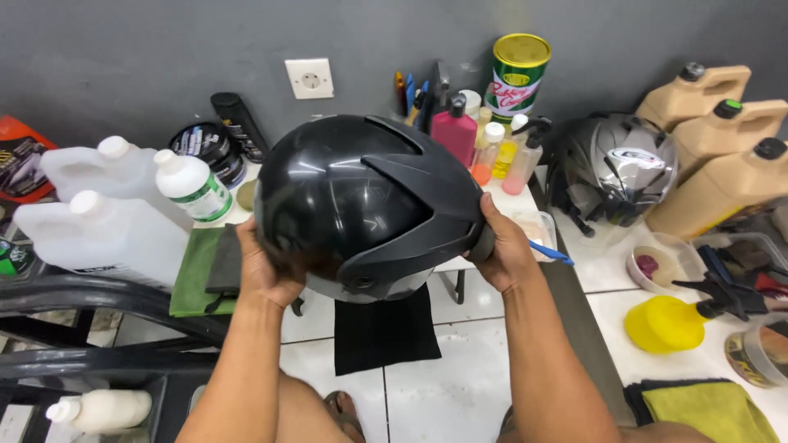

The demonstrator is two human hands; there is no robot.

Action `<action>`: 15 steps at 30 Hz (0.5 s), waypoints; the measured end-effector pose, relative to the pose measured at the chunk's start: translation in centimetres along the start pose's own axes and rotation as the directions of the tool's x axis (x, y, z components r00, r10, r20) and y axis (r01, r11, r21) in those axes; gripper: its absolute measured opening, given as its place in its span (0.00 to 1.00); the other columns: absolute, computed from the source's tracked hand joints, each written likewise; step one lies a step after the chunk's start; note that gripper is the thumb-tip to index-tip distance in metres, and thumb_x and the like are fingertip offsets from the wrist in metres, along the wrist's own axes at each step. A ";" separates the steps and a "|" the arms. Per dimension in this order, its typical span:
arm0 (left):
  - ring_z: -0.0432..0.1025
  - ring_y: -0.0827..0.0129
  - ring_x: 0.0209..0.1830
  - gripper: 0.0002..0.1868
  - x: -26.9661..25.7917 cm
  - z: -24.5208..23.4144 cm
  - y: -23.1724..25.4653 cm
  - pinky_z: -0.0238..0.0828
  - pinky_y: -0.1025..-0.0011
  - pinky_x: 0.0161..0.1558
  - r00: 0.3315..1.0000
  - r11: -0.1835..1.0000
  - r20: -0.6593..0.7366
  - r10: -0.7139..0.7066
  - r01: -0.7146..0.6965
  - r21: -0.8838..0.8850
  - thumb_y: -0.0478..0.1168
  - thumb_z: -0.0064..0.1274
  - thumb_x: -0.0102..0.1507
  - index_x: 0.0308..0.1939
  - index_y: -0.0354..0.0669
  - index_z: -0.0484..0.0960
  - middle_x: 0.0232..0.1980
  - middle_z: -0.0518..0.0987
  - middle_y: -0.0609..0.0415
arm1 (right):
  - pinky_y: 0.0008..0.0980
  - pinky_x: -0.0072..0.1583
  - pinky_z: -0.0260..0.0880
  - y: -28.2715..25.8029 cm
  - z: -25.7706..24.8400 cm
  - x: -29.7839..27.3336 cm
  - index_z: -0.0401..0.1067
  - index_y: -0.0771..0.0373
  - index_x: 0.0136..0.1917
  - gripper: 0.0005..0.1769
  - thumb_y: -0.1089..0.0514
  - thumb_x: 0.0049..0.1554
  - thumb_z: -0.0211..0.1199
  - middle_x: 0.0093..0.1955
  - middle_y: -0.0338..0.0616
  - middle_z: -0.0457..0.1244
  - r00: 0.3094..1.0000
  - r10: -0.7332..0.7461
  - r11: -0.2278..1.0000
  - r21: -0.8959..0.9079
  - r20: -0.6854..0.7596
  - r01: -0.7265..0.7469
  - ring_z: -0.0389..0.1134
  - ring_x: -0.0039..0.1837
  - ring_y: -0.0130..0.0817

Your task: The person holds a black motorcycle helmet and scrubs its exterior surface with a small dark sponge. They rotate the helmet to clean the top, sides, and front, including the area around the visor and the Honda logo.

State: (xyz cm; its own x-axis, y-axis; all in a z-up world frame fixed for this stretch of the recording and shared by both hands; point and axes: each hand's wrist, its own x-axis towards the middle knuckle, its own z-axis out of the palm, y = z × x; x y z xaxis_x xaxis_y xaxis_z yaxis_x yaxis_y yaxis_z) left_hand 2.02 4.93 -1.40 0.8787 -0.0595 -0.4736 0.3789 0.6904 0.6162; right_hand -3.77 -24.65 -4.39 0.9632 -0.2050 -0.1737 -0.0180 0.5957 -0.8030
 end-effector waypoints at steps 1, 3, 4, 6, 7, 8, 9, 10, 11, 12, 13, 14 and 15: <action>0.76 0.52 0.47 0.30 0.3 0.0 0.0 0.71 0.56 0.57 1.000 1.000 0.000 0.007 -0.007 -0.005 0.65 0.55 0.49 0.43 0.48 0.81 0.45 0.81 0.50 | 0.34 0.41 0.72 0.0 0.2 0.9 0.75 0.65 0.45 0.25 0.39 0.61 0.59 0.34 0.49 0.67 1.000 0.000 1.000 -0.003 0.008 0.000 0.69 0.35 0.36; 0.76 0.58 0.39 0.26 0.7 0.0 -0.6 0.73 0.61 0.51 0.999 0.998 0.005 0.033 -0.032 -0.050 0.64 0.54 0.50 0.37 0.47 0.80 0.37 0.80 0.52 | 0.36 0.42 0.73 0.0 0.1 2.3 0.74 0.67 0.46 0.24 0.42 0.61 0.60 0.34 0.49 0.67 0.999 -0.022 0.999 -0.045 0.025 0.023 0.69 0.36 0.35; 0.76 0.58 0.39 0.26 1.5 -1.0 -1.0 0.73 0.61 0.51 0.999 0.998 -0.003 0.033 -0.033 -0.055 0.64 0.54 0.50 0.37 0.47 0.80 0.37 0.80 0.52 | 0.36 0.42 0.73 -0.1 0.5 2.5 0.74 0.67 0.46 0.24 0.42 0.61 0.60 0.34 0.49 0.67 1.000 -0.013 0.999 -0.049 0.028 0.015 0.69 0.36 0.35; 0.65 0.82 0.17 0.17 3.7 -2.4 -1.8 0.69 0.85 0.29 0.996 0.994 -0.087 -0.013 0.004 -0.105 0.57 0.53 0.52 0.20 0.54 0.67 0.18 0.67 0.66 | 0.41 0.44 0.76 -0.8 1.4 3.3 0.72 0.69 0.45 0.21 0.46 0.60 0.63 0.34 0.53 0.66 0.996 -0.034 0.997 -0.067 0.084 0.039 0.70 0.35 0.38; 0.65 0.82 0.17 0.17 5.3 -3.4 -2.3 0.69 0.85 0.29 0.997 0.994 -0.081 -0.012 0.004 -0.107 0.57 0.53 0.52 0.20 0.54 0.67 0.18 0.67 0.66 | 0.41 0.44 0.76 -1.3 1.9 3.6 0.72 0.69 0.45 0.21 0.46 0.60 0.63 0.34 0.53 0.66 0.996 -0.040 0.997 -0.070 0.085 0.046 0.70 0.35 0.38; 0.63 0.80 0.16 0.17 6.7 -4.8 -2.8 0.66 0.82 0.27 0.992 1.000 -0.126 -0.011 0.007 -0.026 0.59 0.50 0.51 0.19 0.56 0.66 0.16 0.64 0.65 | 0.41 0.41 0.76 -1.5 2.4 3.7 0.72 0.70 0.44 0.22 0.46 0.60 0.64 0.33 0.53 0.66 0.995 -0.036 0.993 -0.107 0.094 0.046 0.70 0.33 0.39; 0.61 0.78 0.14 0.17 8.1 -6.2 -3.4 0.63 0.80 0.26 0.985 0.998 -0.170 -0.006 0.015 0.055 0.61 0.47 0.50 0.18 0.58 0.64 0.15 0.61 0.65 | 0.40 0.38 0.76 -1.7 2.8 3.9 0.72 0.71 0.44 0.22 0.46 0.59 0.65 0.32 0.54 0.65 0.994 -0.033 0.988 -0.145 0.104 0.048 0.70 0.32 0.41; 0.61 0.78 0.14 0.17 9.9 -7.4 -3.9 0.63 0.80 0.26 0.984 0.998 -0.176 -0.007 0.017 0.054 0.61 0.47 0.50 0.18 0.58 0.64 0.15 0.61 0.65 | 0.40 0.38 0.76 -1.9 3.2 4.0 0.72 0.71 0.44 0.22 0.46 0.59 0.65 0.32 0.54 0.65 0.994 -0.027 0.988 -0.145 0.104 0.042 0.70 0.32 0.41; 0.64 0.69 0.17 0.20 11.7 -8.6 -4.4 0.64 0.72 0.29 0.979 0.990 -0.201 0.025 0.004 0.142 0.63 0.45 0.50 0.20 0.54 0.66 0.16 0.65 0.58 | 0.39 0.38 0.75 -2.1 3.5 4.2 0.72 0.70 0.41 0.23 0.45 0.59 0.65 0.30 0.53 0.64 0.994 -0.021 0.981 -0.188 0.106 0.041 0.69 0.31 0.40; 0.66 0.61 0.19 0.24 13.5 -9.8 -4.9 0.65 0.64 0.31 0.973 0.973 -0.221 0.059 -0.007 0.231 0.66 0.43 0.51 0.22 0.51 0.68 0.17 0.68 0.51 | 0.37 0.38 0.75 -2.4 3.7 4.3 0.71 0.69 0.37 0.24 0.44 0.58 0.66 0.27 0.52 0.63 0.994 -0.017 0.973 -0.228 0.107 0.042 0.68 0.29 0.39; 0.66 0.61 0.19 0.24 13.6 -9.9 -5.1 0.65 0.64 0.31 0.973 0.973 -0.225 0.059 -0.005 0.232 0.66 0.43 0.51 0.22 0.51 0.68 0.17 0.68 0.51 | 0.37 0.38 0.75 -2.1 3.5 4.7 0.71 0.69 0.37 0.24 0.44 0.58 0.66 0.27 0.52 0.63 0.994 -0.013 0.973 -0.227 0.107 0.037 0.68 0.29 0.39; 0.66 0.60 0.19 0.24 13.8 -9.8 -5.3 0.65 0.63 0.30 0.972 0.964 -0.225 0.071 -0.009 0.267 0.65 0.41 0.53 0.22 0.49 0.69 0.18 0.68 0.50 | 0.36 0.38 0.74 -2.0 3.3 5.2 0.72 0.69 0.36 0.25 0.43 0.58 0.66 0.27 0.51 0.64 0.993 0.001 0.966 -0.256 0.114 0.028 0.69 0.29 0.38; 0.67 0.59 0.20 0.25 14.0 -9.7 -5.5 0.65 0.62 0.29 0.971 0.954 -0.225 0.083 -0.012 0.301 0.65 0.39 0.54 0.23 0.47 0.70 0.18 0.69 0.49 | 0.35 0.37 0.74 -1.9 3.1 5.7 0.72 0.68 0.35 0.25 0.42 0.58 0.66 0.27 0.51 0.64 0.993 0.016 0.958 -0.285 0.121 0.019 0.69 0.29 0.37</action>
State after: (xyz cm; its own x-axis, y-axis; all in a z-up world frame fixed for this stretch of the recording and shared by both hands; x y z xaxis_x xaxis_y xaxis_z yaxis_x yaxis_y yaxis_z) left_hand 9.48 7.26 -17.51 0.8191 0.1619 -0.5503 0.4384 0.4420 0.7826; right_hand 2.61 -24.55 -2.11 0.9881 -0.1001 -0.1166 -0.0753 0.3457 -0.9353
